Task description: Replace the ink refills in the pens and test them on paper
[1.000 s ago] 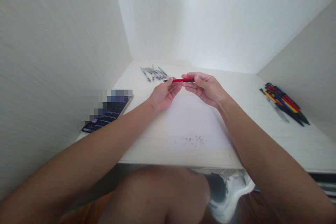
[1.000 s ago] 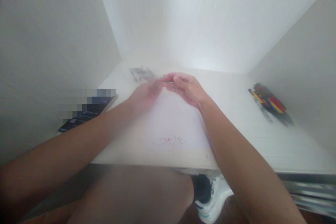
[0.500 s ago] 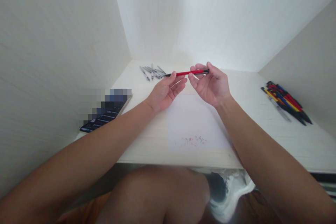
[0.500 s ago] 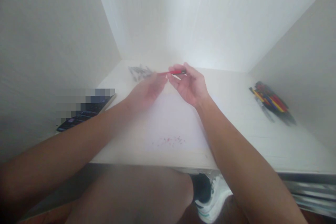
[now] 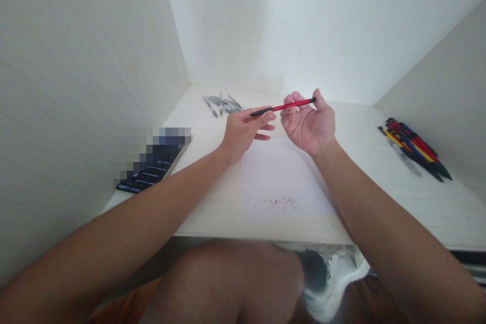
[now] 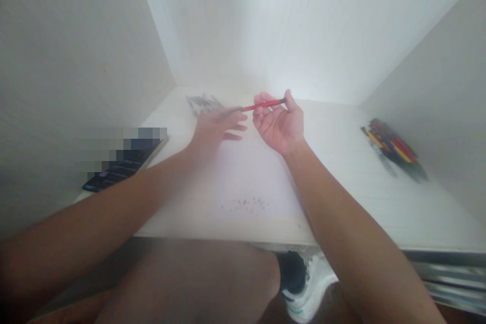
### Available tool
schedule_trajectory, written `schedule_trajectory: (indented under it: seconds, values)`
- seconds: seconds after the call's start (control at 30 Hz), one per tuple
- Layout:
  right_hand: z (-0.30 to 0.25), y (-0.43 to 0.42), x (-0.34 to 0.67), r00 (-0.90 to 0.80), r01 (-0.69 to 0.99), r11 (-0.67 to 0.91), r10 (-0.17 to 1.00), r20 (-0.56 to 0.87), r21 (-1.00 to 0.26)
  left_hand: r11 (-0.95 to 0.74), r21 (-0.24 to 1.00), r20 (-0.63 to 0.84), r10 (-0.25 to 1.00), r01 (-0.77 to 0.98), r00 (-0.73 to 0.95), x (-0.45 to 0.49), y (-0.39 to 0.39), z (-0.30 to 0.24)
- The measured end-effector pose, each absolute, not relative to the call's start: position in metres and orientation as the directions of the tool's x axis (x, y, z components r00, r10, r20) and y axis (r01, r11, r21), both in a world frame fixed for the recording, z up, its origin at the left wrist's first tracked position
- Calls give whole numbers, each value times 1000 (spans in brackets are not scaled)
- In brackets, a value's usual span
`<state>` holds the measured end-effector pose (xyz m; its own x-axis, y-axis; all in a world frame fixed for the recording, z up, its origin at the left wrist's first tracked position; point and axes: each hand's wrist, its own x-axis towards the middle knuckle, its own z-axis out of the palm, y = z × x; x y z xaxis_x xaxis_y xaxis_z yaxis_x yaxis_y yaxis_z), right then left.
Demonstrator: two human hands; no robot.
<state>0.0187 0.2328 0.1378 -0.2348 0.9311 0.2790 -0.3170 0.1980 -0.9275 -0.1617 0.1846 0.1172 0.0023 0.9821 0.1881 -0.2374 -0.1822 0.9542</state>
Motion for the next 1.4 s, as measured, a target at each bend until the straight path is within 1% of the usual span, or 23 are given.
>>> schedule_trajectory:
  seconds: [0.2,0.33,0.4,0.47,0.53,0.6,0.7,0.8,0.9,1.03,1.13,1.2,1.3,1.4]
  values:
    - [146,229,20,-268,-160,246,921,282,-956,-215,959,222,975,-187,18,-162,184,115]
    - [156,221,15,-288,-165,237,917,277,-957,-225,965,231,973,-136,24,-161,183,113]
    - [157,217,9,-304,-177,203,919,250,-963,-239,967,242,970,-92,28,-160,183,112]
    - [152,215,2,-335,-162,154,921,201,-975,-284,958,286,957,-39,45,-160,183,110]
    - [143,219,-3,-336,-116,111,931,144,-987,-349,936,346,936,48,67,-162,184,108]
    - [133,226,-4,-296,-80,83,950,103,-993,-397,898,392,918,191,65,-167,187,106]
    - [126,239,4,-221,-85,79,971,96,-993,-388,822,407,912,418,48,-178,194,105]
    - [128,245,14,-202,-83,71,976,87,-994,-352,767,362,928,537,91,-189,201,103]
    - [128,244,19,-225,-52,40,973,50,-998,-329,703,278,943,630,182,-194,205,102]
    - [118,241,18,-289,64,32,957,12,-997,-308,589,117,947,747,299,-196,203,99]
    - [109,240,17,-332,120,50,943,8,-992,-329,511,73,937,794,342,-195,202,99]
    - [107,240,16,-339,86,13,941,-17,-996,-341,491,65,932,802,356,-194,203,99]
    - [109,241,17,-314,-26,-93,946,-80,-995,-357,497,58,923,791,379,-193,204,99]
    - [111,243,18,-302,-99,-131,948,-96,-986,-358,497,66,924,791,376,-192,204,101]
